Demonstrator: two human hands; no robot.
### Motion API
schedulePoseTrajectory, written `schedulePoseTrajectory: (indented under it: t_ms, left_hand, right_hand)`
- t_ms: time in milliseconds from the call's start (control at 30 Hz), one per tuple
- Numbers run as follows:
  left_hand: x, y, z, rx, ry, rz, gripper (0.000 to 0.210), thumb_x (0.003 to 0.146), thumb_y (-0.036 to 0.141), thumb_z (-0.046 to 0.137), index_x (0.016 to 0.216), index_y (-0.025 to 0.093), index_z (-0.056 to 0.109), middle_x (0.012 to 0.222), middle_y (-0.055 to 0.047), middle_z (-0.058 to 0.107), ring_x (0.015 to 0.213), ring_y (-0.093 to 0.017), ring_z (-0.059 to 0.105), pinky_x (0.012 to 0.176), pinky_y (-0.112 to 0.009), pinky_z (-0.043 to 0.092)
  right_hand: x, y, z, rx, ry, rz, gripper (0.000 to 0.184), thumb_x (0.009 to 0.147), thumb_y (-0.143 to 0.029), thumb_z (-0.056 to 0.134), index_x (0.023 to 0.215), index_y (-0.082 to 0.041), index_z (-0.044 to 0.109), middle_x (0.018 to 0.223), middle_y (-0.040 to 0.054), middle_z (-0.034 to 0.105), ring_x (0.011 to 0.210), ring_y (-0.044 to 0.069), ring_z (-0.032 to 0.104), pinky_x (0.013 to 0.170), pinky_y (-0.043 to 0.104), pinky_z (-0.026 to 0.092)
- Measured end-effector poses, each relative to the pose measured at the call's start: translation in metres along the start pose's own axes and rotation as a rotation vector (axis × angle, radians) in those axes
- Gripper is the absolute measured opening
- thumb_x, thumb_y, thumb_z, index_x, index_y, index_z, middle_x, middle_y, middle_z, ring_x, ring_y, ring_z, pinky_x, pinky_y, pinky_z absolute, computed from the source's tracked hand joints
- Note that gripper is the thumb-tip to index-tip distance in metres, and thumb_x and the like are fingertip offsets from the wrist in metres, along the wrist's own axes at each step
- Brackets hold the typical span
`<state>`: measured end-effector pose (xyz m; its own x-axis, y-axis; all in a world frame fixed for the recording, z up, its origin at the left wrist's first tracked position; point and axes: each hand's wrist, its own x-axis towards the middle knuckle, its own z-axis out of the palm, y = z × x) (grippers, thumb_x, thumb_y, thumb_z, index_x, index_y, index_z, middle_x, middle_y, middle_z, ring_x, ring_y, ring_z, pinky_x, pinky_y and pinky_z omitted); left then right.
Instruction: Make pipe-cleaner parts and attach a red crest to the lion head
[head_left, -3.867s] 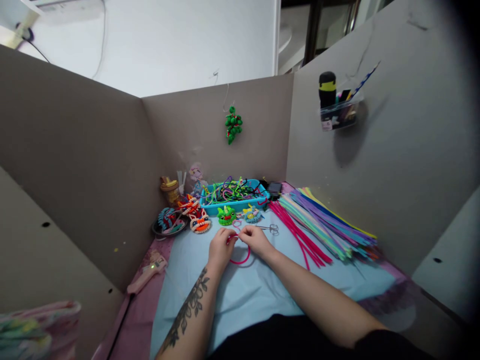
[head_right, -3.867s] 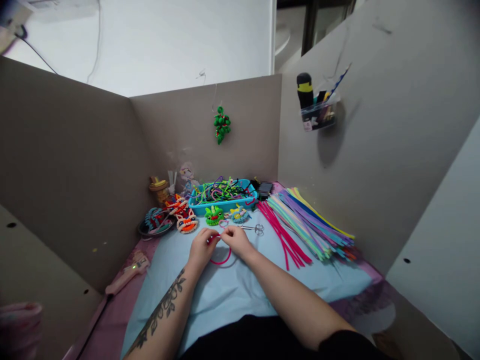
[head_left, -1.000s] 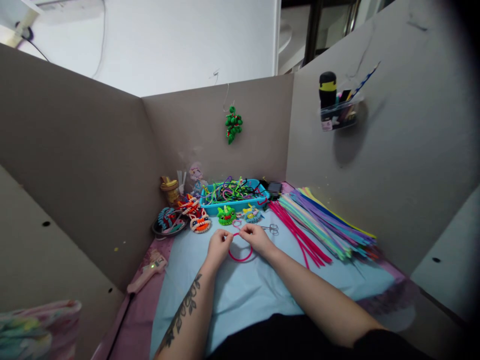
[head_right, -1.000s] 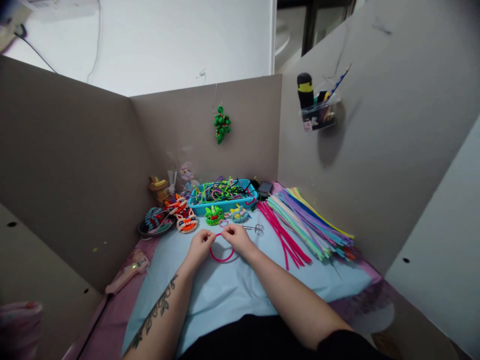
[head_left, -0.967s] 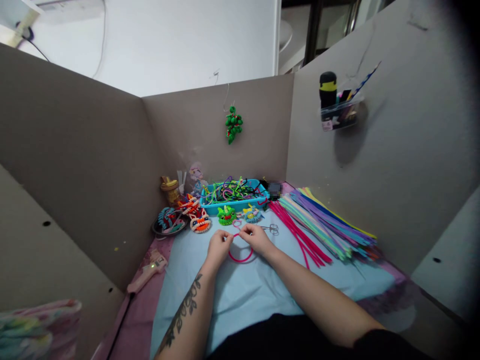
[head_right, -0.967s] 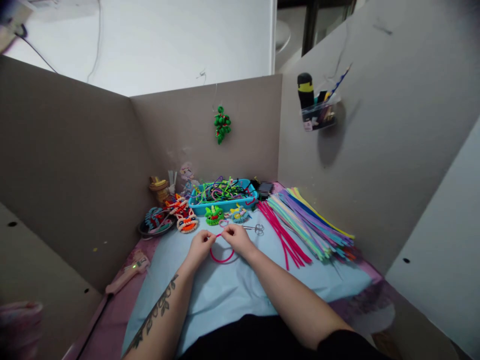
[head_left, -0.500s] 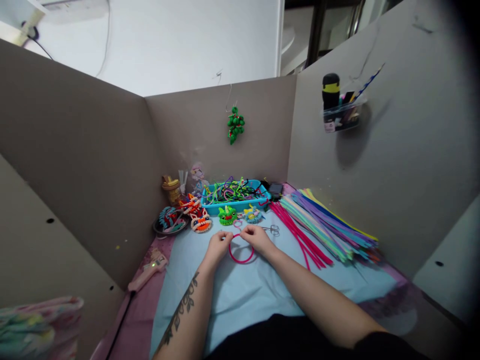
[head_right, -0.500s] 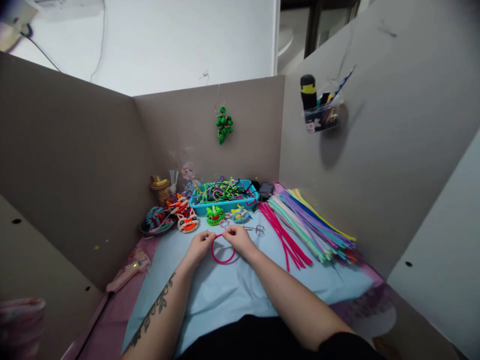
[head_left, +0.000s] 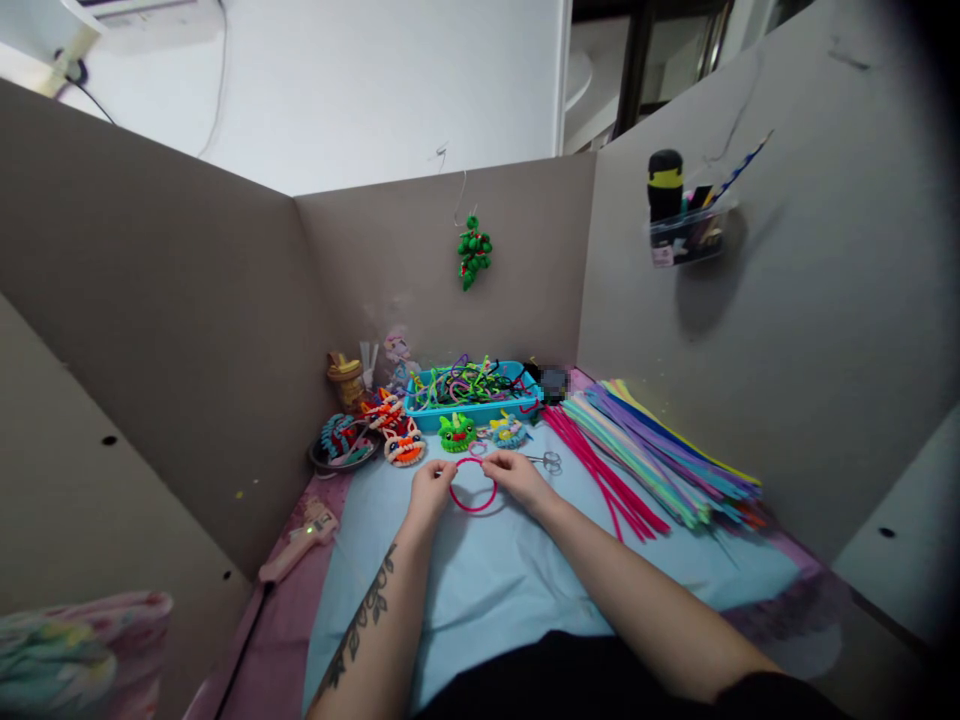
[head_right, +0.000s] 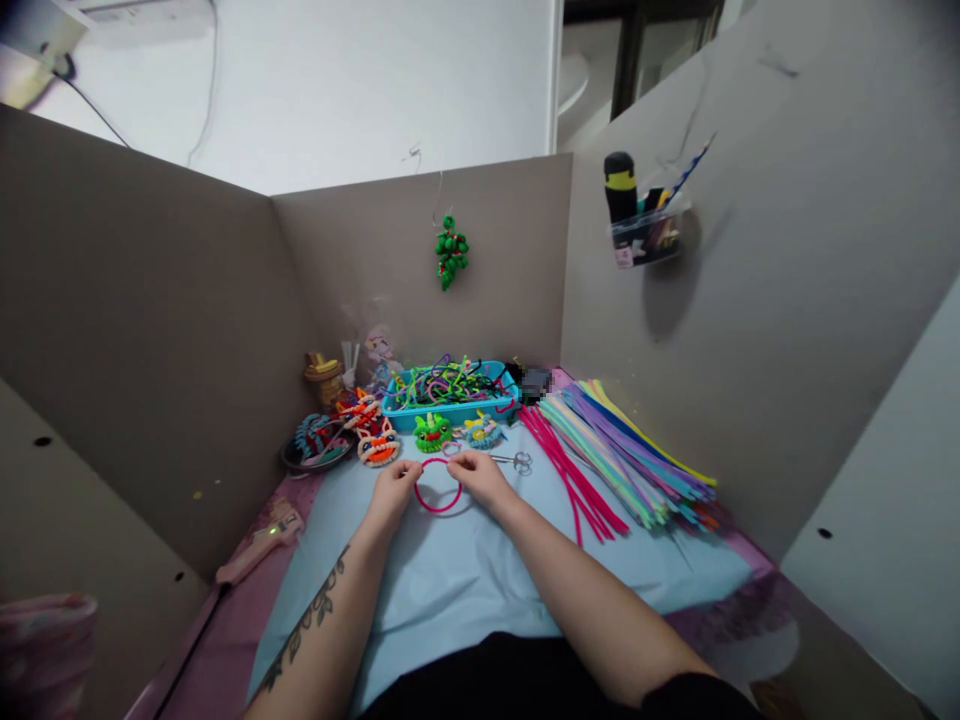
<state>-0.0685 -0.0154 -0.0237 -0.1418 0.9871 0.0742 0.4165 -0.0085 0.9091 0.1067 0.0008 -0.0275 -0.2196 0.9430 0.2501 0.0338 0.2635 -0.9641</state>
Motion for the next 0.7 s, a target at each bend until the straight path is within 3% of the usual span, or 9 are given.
schedulePoseTrajectory:
  t_ms: [167, 400, 467, 533, 633, 700]
  left_hand:
    - [0.002, 0.0, -0.013, 0.111, 0.041, -0.068, 0.032, 0.086, 0.034, 0.055, 0.112, 0.015, 0.056, 0.111, -0.007, 0.059, 0.094, -0.02, 0.059, 0.079, -0.04, 0.051]
    - [-0.001, 0.008, -0.038, 0.335, 0.112, -0.174, 0.029, 0.087, 0.033, 0.054, 0.112, 0.018, 0.056, 0.114, -0.008, 0.058, 0.097, -0.02, 0.058, 0.081, -0.04, 0.05]
    - [-0.002, 0.011, -0.039, 0.372, 0.116, -0.189, 0.03, 0.087, 0.033, 0.054, 0.112, 0.018, 0.056, 0.114, -0.008, 0.058, 0.097, -0.02, 0.058, 0.081, -0.04, 0.05]
    - [-0.003, 0.013, -0.038, 0.394, 0.114, -0.196, 0.03, 0.087, 0.033, 0.054, 0.112, 0.018, 0.056, 0.114, -0.008, 0.058, 0.097, -0.02, 0.058, 0.081, -0.04, 0.05]
    - [-0.003, 0.015, -0.038, 0.401, 0.103, -0.194, 0.029, 0.087, 0.033, 0.054, 0.112, 0.018, 0.056, 0.114, -0.008, 0.058, 0.097, -0.02, 0.059, 0.081, -0.04, 0.05]
    - [-0.003, 0.014, -0.038, 0.397, 0.093, -0.188, 0.03, 0.087, 0.033, 0.054, 0.112, 0.017, 0.056, 0.114, -0.008, 0.058, 0.097, -0.02, 0.059, 0.081, -0.04, 0.05]
  right_hand:
    - [0.001, 0.006, 0.0, 0.008, 0.028, 0.019, 0.024, 0.072, -0.036, 0.061, 0.087, -0.017, 0.058, 0.063, -0.002, 0.06, 0.056, 0.012, 0.055, 0.05, 0.022, 0.04]
    - [-0.002, 0.012, 0.007, -0.048, -0.006, 0.067, 0.013, 0.078, -0.028, 0.047, 0.088, -0.02, 0.051, 0.064, -0.0031, 0.06, 0.046, 0.01, 0.057, 0.04, 0.019, 0.04]
    - [-0.002, 0.011, 0.01, -0.073, -0.006, 0.039, 0.011, 0.08, -0.027, 0.046, 0.086, -0.021, 0.051, 0.066, -0.0027, 0.06, 0.051, 0.011, 0.06, 0.047, 0.021, 0.045]
    - [0.0, 0.01, 0.01, -0.108, 0.046, -0.024, 0.009, 0.079, -0.025, 0.048, 0.085, -0.021, 0.052, 0.078, 0.0001, 0.061, 0.071, 0.015, 0.063, 0.062, 0.027, 0.05]
    - [0.005, 0.008, 0.005, -0.153, 0.157, -0.129, 0.016, 0.077, -0.02, 0.048, 0.091, -0.022, 0.053, 0.102, 0.0053, 0.057, 0.103, 0.02, 0.053, 0.087, 0.036, 0.044]
    - [0.008, 0.008, 0.001, -0.172, 0.186, -0.163, 0.017, 0.076, -0.017, 0.045, 0.091, -0.021, 0.054, 0.103, 0.0062, 0.055, 0.104, 0.021, 0.05, 0.092, 0.038, 0.04]
